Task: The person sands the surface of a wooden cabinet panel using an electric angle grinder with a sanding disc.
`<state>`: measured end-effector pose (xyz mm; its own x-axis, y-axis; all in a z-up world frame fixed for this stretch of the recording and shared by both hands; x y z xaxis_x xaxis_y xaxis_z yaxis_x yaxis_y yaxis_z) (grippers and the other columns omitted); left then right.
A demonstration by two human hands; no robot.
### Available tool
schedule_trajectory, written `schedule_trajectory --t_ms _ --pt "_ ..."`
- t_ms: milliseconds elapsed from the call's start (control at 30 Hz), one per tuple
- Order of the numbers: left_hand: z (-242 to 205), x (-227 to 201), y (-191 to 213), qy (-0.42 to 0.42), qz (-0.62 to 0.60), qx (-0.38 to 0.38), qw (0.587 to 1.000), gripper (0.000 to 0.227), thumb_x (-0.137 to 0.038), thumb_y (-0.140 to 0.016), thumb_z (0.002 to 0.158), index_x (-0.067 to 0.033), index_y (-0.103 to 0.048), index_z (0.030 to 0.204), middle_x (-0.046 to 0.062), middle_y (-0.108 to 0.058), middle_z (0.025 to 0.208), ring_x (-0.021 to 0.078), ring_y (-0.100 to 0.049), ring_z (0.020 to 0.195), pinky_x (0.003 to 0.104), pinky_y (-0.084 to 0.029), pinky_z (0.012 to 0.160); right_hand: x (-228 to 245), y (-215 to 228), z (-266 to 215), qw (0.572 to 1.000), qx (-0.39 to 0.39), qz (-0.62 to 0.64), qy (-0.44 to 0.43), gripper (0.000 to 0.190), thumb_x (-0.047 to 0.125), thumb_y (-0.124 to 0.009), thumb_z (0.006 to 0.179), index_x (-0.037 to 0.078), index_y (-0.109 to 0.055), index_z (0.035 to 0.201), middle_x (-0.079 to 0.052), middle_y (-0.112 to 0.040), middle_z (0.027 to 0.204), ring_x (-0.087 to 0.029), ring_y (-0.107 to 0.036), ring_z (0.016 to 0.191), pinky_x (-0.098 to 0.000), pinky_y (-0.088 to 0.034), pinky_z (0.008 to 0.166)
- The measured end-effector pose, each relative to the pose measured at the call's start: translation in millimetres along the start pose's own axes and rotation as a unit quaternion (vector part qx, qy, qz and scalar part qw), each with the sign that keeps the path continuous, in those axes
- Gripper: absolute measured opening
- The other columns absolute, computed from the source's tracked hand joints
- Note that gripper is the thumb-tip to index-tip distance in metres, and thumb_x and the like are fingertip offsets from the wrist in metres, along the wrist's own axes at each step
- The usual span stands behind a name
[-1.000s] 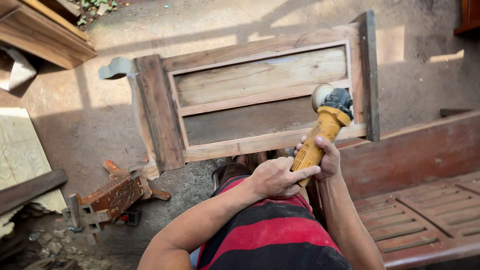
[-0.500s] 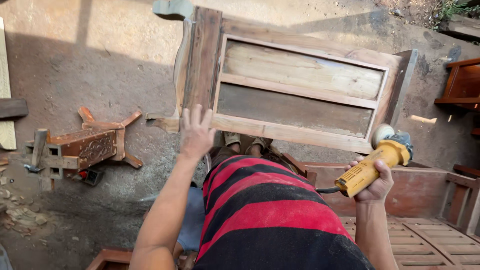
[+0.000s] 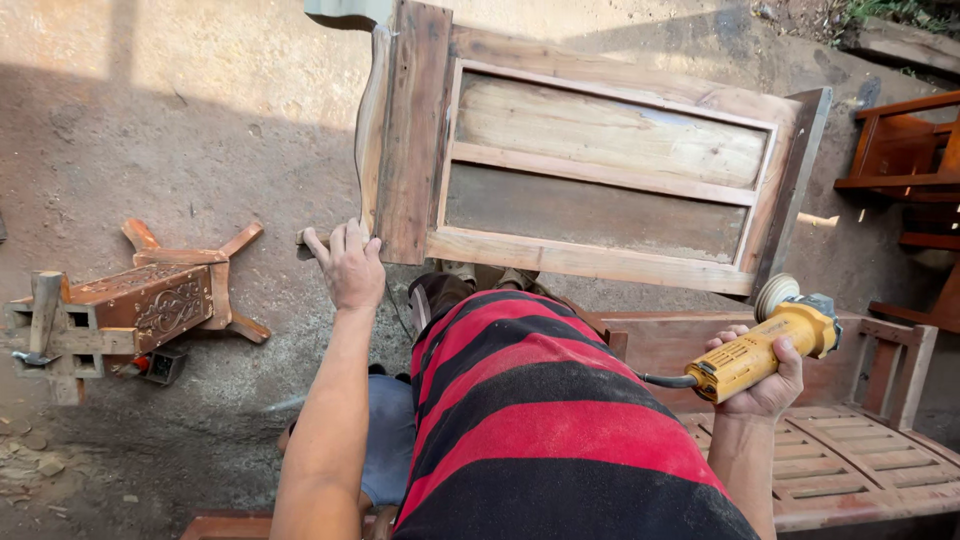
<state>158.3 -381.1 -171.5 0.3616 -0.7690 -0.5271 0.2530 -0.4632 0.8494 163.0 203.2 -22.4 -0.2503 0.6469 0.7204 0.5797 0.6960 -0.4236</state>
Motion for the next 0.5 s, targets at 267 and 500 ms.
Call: schedule_trajectory --t_ms 267,500 --pt "-3 -2 6 0.013 0.004 0.006 1.0 0.049 -0.021 -0.076 0.089 -0.0023 -0.063 0.132 0.019 -0.063 0.128 0.0607 -0.028 0.139 0.061 -0.02 0.117 3 -16 0 0.999 0.022 -0.042 0.013 0.059 0.036 -0.075 0.089 0.003 -0.052 0.132 -0.012 -0.059 0.108 -0.026 -0.06 0.097 -0.0453 -0.051 0.091" --pt "-2 -3 9 0.028 0.033 0.034 0.998 0.051 -0.025 -0.077 0.093 -0.0033 -0.06 0.136 0.018 -0.061 0.134 0.058 -0.029 0.141 0.062 -0.018 0.122 8 -31 19 0.997 0.067 -0.047 -0.009 0.06 0.035 -0.077 0.092 -0.001 -0.049 0.13 -0.015 -0.06 0.107 -0.028 -0.061 0.094 -0.0463 -0.053 0.088"
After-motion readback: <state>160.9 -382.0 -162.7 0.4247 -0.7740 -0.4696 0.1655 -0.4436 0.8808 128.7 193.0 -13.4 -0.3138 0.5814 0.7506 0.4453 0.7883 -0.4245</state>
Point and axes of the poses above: each hand's wrist, its own z-axis towards the middle knuckle, its own y-axis out of the back of the hand, x = y × z, the point moved 1 cm from there along z, towards the middle knuckle
